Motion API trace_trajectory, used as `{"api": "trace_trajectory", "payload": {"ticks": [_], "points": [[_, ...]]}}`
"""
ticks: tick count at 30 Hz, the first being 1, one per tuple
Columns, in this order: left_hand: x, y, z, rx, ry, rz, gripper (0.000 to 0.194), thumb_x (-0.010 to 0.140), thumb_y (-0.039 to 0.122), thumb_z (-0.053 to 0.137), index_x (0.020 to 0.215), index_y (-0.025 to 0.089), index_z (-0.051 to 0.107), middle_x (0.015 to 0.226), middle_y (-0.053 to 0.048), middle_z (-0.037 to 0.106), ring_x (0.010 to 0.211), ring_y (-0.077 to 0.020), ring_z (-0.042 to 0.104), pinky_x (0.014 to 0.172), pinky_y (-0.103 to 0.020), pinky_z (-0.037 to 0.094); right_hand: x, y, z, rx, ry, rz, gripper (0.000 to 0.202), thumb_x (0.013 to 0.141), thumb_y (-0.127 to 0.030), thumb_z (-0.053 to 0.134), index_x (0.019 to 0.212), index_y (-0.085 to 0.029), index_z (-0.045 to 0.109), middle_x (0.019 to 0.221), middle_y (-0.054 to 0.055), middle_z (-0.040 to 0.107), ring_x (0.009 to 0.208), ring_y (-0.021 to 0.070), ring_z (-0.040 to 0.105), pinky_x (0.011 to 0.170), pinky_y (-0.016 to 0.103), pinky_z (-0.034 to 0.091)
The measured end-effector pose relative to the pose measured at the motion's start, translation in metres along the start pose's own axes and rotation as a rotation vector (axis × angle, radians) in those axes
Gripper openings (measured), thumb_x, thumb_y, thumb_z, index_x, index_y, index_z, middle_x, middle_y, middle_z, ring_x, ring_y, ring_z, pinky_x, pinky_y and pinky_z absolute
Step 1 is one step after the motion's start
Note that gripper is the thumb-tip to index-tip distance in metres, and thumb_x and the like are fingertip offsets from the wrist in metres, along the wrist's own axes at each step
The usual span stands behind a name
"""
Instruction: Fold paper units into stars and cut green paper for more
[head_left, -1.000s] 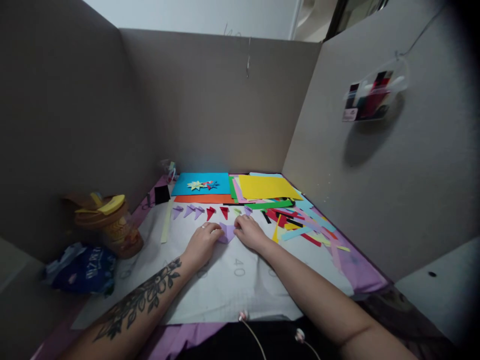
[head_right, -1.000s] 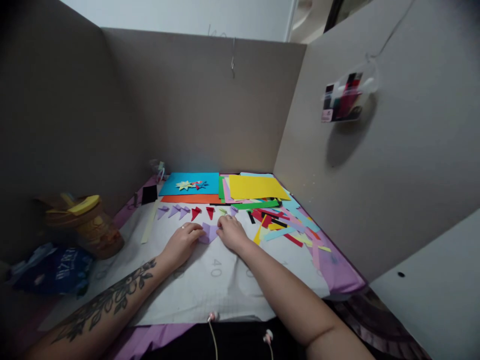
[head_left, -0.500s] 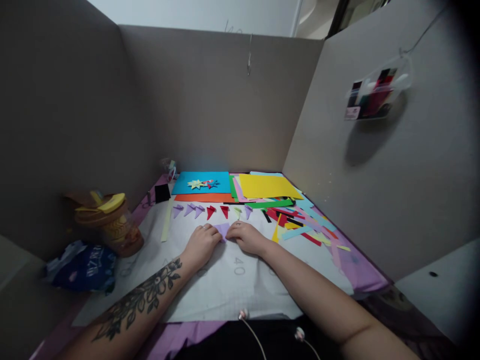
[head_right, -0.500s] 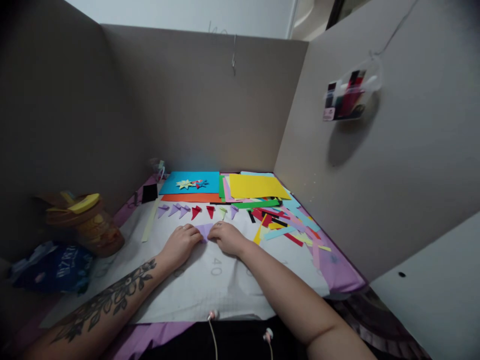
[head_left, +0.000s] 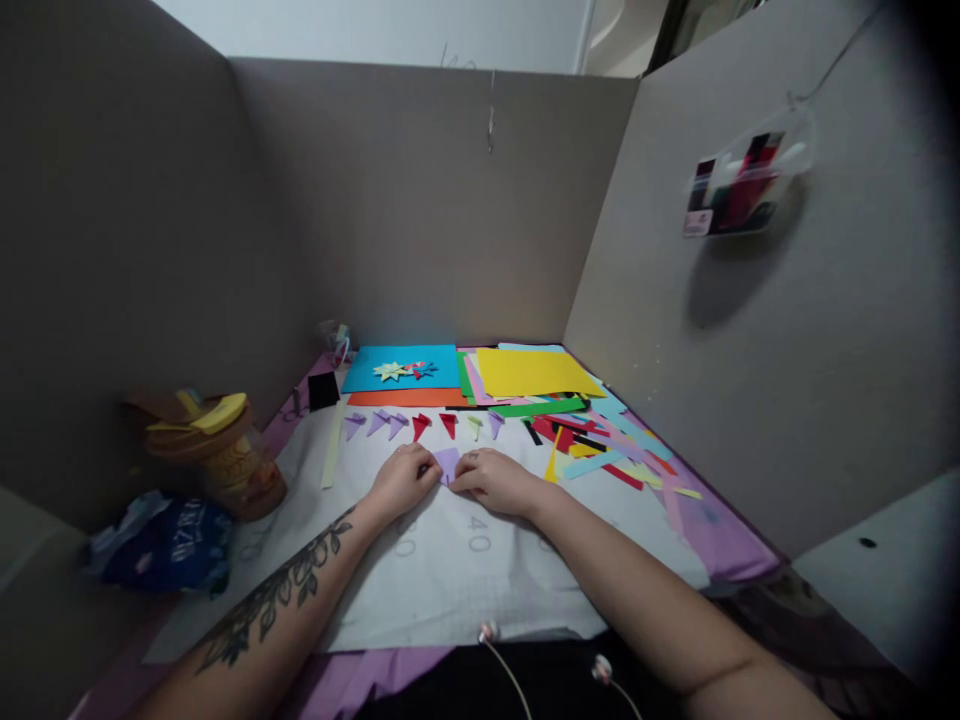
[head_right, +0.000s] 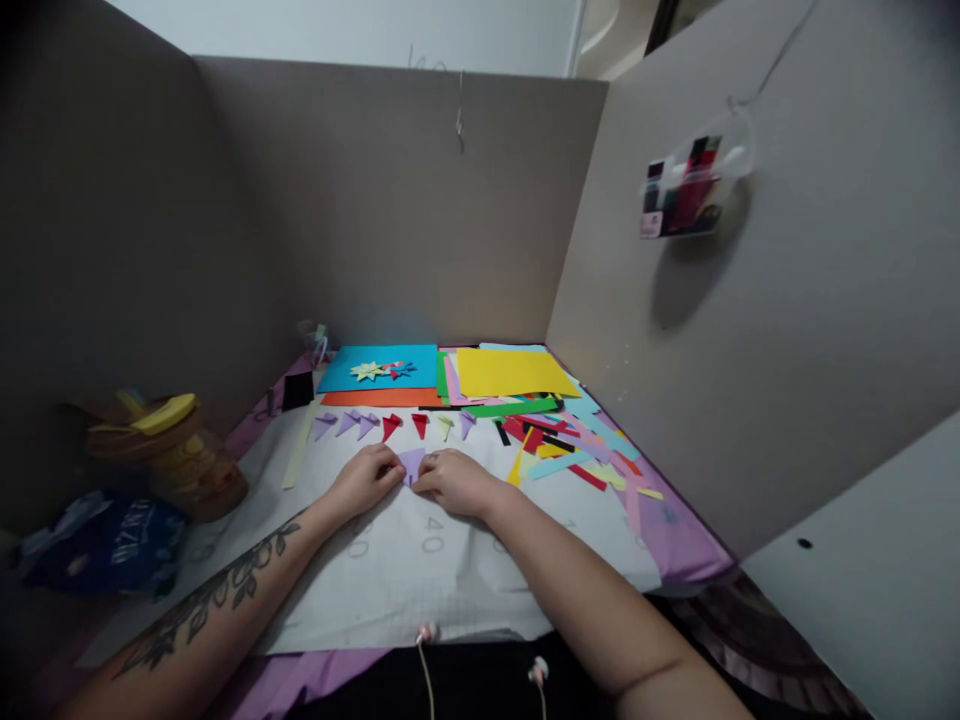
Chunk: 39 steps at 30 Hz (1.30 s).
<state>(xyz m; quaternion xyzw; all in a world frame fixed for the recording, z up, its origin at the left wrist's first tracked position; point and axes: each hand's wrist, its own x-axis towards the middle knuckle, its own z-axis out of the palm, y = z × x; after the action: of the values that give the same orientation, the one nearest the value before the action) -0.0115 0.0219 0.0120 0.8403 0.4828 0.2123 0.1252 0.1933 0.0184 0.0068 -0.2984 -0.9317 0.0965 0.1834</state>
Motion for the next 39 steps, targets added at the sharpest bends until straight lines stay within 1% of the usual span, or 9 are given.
{"api": "trace_trajectory", "payload": {"ticks": [3,10,15,21,26,30,34,37,39], "points": [[0.003,0.001,0.001,0.023,0.010,-0.042,0.021,0.081,0.029,0.049,0.070,0.017,0.062,0.079,-0.006,0.061,0.079,-0.0179,0.055,0.072,-0.028,0.040,-0.002,0.003,0.001,0.025,-0.010,-0.038,0.030,0.079,-0.010,0.051,0.092,-0.027,0.071,0.095,0.002,0.066,0.083,0.0148,0.059,0.077,0.026,0.041],[0.004,0.002,0.005,0.054,0.029,-0.064,0.018,0.078,0.027,0.049,0.069,0.017,0.061,0.079,-0.006,0.060,0.078,-0.0183,0.055,0.070,-0.028,0.040,-0.002,-0.002,-0.002,0.047,0.015,0.011,0.032,0.082,-0.011,0.048,0.107,-0.023,0.064,0.096,0.005,0.067,0.087,0.0162,0.059,0.078,0.026,0.043],[0.005,0.004,0.006,0.075,0.021,-0.105,0.017,0.077,0.025,0.049,0.068,0.017,0.062,0.079,-0.006,0.060,0.079,-0.0184,0.055,0.071,-0.028,0.040,-0.002,-0.001,-0.002,0.037,-0.008,-0.008,0.034,0.078,-0.008,0.050,0.101,-0.026,0.068,0.094,0.003,0.065,0.086,0.0160,0.058,0.078,0.026,0.042],[0.005,0.005,0.008,0.073,0.023,-0.109,0.017,0.077,0.025,0.050,0.068,0.017,0.062,0.080,-0.007,0.060,0.080,-0.0188,0.055,0.072,-0.029,0.040,-0.001,-0.001,-0.001,0.035,-0.019,-0.005,0.031,0.079,-0.009,0.050,0.098,-0.025,0.069,0.092,0.004,0.063,0.087,0.0169,0.054,0.078,0.027,0.041],[0.006,-0.005,0.007,-0.032,0.072,-0.118,0.009,0.074,0.024,0.054,0.077,0.018,0.059,0.081,-0.005,0.060,0.080,-0.0181,0.055,0.071,-0.029,0.041,0.001,-0.006,0.002,0.003,-0.009,0.024,0.032,0.083,-0.012,0.048,0.105,-0.027,0.067,0.092,0.005,0.059,0.088,0.0178,0.050,0.077,0.028,0.040],[0.009,-0.017,0.007,-0.156,0.153,-0.230,0.010,0.075,0.017,0.049,0.083,0.018,0.055,0.081,-0.003,0.061,0.076,-0.0167,0.056,0.070,-0.028,0.043,0.010,-0.010,0.010,-0.064,0.002,0.068,0.033,0.086,-0.018,0.048,0.112,-0.031,0.063,0.092,0.007,0.056,0.088,0.0202,0.047,0.077,0.032,0.038],[0.012,-0.021,0.008,-0.282,0.227,-0.317,0.013,0.079,0.015,0.041,0.084,0.018,0.053,0.084,-0.003,0.061,0.078,-0.0167,0.057,0.073,-0.030,0.045,0.022,-0.013,0.020,-0.133,-0.014,0.137,0.037,0.087,-0.019,0.046,0.119,-0.034,0.058,0.089,0.007,0.055,0.086,0.0223,0.045,0.076,0.034,0.037],[0.011,-0.020,0.009,-0.308,0.225,-0.280,0.014,0.079,0.015,0.040,0.084,0.018,0.052,0.084,-0.003,0.061,0.078,-0.0165,0.057,0.074,-0.030,0.045,0.028,-0.012,0.025,-0.085,0.018,0.157,0.040,0.085,-0.017,0.047,0.121,-0.032,0.055,0.089,0.006,0.057,0.088,0.0218,0.046,0.079,0.034,0.038],[0.009,-0.019,0.009,-0.298,0.222,-0.231,0.015,0.078,0.015,0.040,0.084,0.018,0.053,0.085,-0.003,0.061,0.079,-0.0167,0.057,0.075,-0.030,0.045,0.026,-0.007,0.025,0.044,0.096,0.191,0.042,0.084,-0.013,0.044,0.123,-0.028,0.052,0.089,0.005,0.058,0.089,0.0195,0.049,0.080,0.032,0.040]]}}
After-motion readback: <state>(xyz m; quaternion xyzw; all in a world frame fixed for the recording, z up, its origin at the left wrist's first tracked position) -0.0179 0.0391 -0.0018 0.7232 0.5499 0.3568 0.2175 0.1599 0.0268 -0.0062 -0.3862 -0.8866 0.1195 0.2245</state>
